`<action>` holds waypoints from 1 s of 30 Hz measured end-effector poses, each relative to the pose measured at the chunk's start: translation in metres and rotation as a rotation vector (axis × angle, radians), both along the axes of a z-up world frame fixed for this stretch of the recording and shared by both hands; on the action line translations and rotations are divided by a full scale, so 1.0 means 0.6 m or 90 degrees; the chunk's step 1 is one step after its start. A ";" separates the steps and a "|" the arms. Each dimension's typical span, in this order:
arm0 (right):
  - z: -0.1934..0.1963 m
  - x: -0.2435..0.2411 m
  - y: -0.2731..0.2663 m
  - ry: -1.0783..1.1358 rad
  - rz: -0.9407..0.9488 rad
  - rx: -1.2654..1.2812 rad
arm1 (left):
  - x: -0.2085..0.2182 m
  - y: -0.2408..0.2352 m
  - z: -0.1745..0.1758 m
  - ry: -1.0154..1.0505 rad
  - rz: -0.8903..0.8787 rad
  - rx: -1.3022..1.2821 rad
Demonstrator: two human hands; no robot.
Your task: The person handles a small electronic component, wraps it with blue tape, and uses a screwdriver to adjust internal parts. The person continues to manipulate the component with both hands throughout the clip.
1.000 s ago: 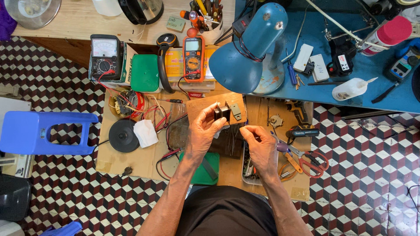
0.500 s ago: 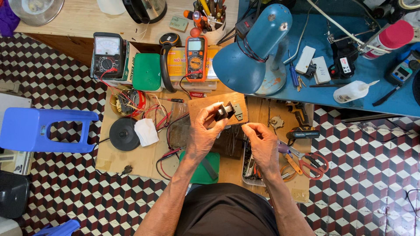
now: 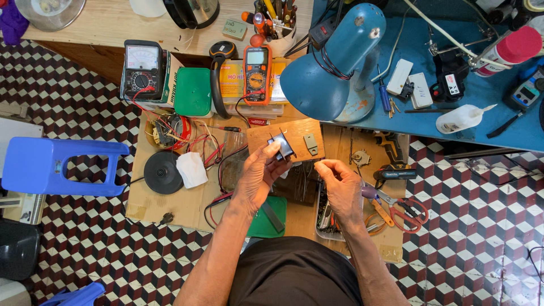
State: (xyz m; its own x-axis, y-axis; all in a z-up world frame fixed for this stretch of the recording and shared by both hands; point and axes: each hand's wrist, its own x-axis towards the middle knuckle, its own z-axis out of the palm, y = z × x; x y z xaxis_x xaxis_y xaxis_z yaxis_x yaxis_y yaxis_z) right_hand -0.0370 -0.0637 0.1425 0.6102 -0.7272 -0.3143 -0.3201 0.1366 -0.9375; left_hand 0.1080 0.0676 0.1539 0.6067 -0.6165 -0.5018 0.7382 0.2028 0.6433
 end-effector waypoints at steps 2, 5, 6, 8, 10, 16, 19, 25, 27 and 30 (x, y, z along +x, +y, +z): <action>0.003 -0.001 0.002 0.005 -0.005 0.004 | 0.000 0.001 -0.002 0.013 0.012 0.005; 0.008 -0.001 0.004 0.031 0.000 -0.011 | 0.000 0.002 -0.004 0.021 0.023 0.018; 0.010 -0.001 0.004 0.031 -0.001 -0.015 | 0.000 0.002 -0.004 0.027 0.028 0.013; 0.013 0.000 0.004 0.032 -0.003 -0.021 | 0.001 0.000 -0.005 0.064 0.047 0.005; 0.014 0.000 0.004 0.037 -0.001 -0.022 | 0.003 -0.005 -0.007 0.126 0.077 -0.001; 0.007 -0.002 0.005 0.022 0.002 -0.007 | -0.002 -0.011 -0.006 0.159 0.101 -0.005; 0.003 -0.004 0.003 0.018 0.008 -0.003 | -0.013 -0.008 -0.002 -0.047 0.029 0.037; -0.010 -0.001 -0.001 0.028 0.013 0.026 | -0.021 -0.023 -0.002 -0.474 -0.002 0.200; -0.013 0.001 0.000 0.023 0.017 0.038 | -0.023 -0.024 -0.001 -0.527 -0.017 0.264; -0.014 0.004 -0.002 0.010 0.019 0.040 | -0.025 -0.027 0.001 -0.627 -0.030 0.355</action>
